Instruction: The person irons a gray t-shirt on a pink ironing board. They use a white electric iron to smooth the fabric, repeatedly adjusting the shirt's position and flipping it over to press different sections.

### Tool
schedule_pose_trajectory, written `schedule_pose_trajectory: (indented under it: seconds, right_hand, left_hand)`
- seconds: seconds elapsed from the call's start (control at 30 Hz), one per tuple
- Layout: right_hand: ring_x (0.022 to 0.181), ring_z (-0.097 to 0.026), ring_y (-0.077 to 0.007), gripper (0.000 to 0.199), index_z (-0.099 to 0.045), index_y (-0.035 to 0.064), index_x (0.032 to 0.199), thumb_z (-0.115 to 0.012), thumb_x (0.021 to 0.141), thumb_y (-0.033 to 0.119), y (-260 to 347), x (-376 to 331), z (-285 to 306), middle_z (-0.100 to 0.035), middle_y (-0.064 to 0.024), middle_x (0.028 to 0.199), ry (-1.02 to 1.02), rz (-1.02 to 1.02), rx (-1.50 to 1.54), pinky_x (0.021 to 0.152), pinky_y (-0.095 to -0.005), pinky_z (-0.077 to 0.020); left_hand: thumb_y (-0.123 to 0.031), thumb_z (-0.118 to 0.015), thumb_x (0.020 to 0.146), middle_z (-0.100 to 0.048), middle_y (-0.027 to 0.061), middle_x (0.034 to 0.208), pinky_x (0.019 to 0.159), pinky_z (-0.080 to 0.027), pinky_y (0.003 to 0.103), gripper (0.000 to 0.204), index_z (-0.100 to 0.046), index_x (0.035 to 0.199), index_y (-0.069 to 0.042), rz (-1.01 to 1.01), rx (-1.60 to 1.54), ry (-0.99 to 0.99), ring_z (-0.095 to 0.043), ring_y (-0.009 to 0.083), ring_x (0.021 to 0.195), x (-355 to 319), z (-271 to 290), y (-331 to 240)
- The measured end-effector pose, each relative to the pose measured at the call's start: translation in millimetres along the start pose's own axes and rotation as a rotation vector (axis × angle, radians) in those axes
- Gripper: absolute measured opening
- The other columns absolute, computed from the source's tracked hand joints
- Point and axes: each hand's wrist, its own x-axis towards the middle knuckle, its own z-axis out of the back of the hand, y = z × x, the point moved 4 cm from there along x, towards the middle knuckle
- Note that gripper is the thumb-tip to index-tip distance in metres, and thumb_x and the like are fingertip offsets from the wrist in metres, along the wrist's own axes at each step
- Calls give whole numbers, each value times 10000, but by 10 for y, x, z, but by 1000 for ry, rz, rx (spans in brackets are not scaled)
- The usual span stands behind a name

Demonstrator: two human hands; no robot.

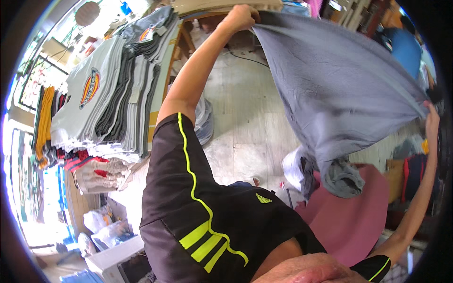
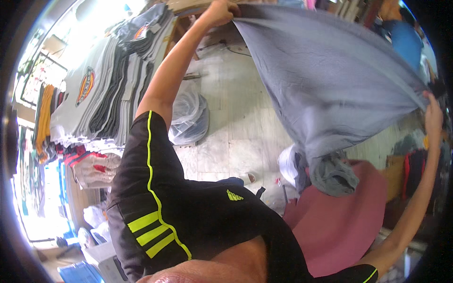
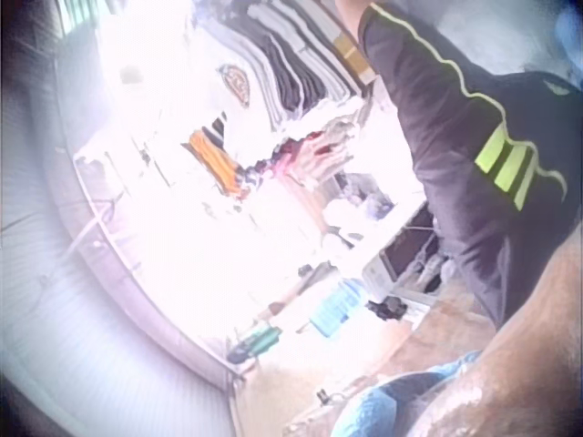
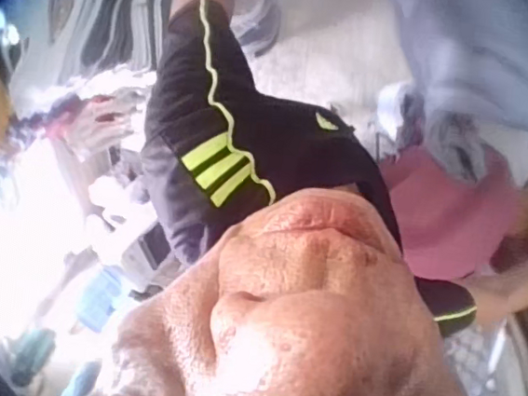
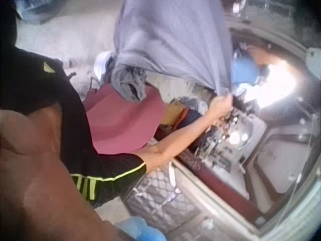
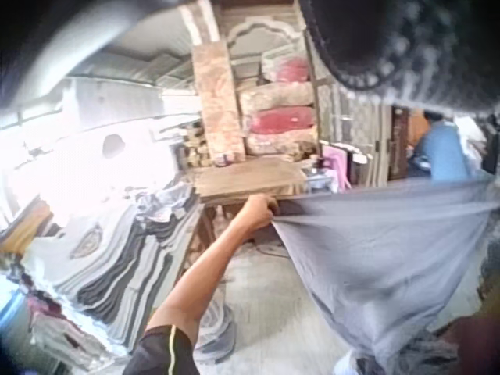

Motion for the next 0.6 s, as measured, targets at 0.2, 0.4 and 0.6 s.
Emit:
schedule_pose_trajectory:
  seconds: [0.2,0.4,0.6]
  right_hand:
    - [1200,-613,-274,470,-590,26,1311,-455,867,-43,506,1226,-543,-663,-177,1242,-84,47,157,1017,-343,-456]
    - [1074,-652,-294,408,-640,-2,1198,-452,837,-34,2155,472,-611,-683,-190,1090,13,250,376,950,-365,-489]
    - [949,-691,-314,368,-690,-31,1084,-448,807,-25,3528,-1746,-1896,-704,-204,938,945,358,515,882,-388,-522]
  left_hand:
    - [-27,-566,746,-676,303,904,816,-527,537,266,-719,963,-4,-27,564,-338,-670,465,853,923,1052,572]
    - [-8,-547,814,-633,295,794,672,-488,519,164,-624,951,38,-419,414,-956,-630,471,804,-43,2319,-804]
    - [-205,-611,860,-728,193,936,719,-536,444,307,-696,1039,30,125,725,446,-702,293,852,-3279,-502,856]
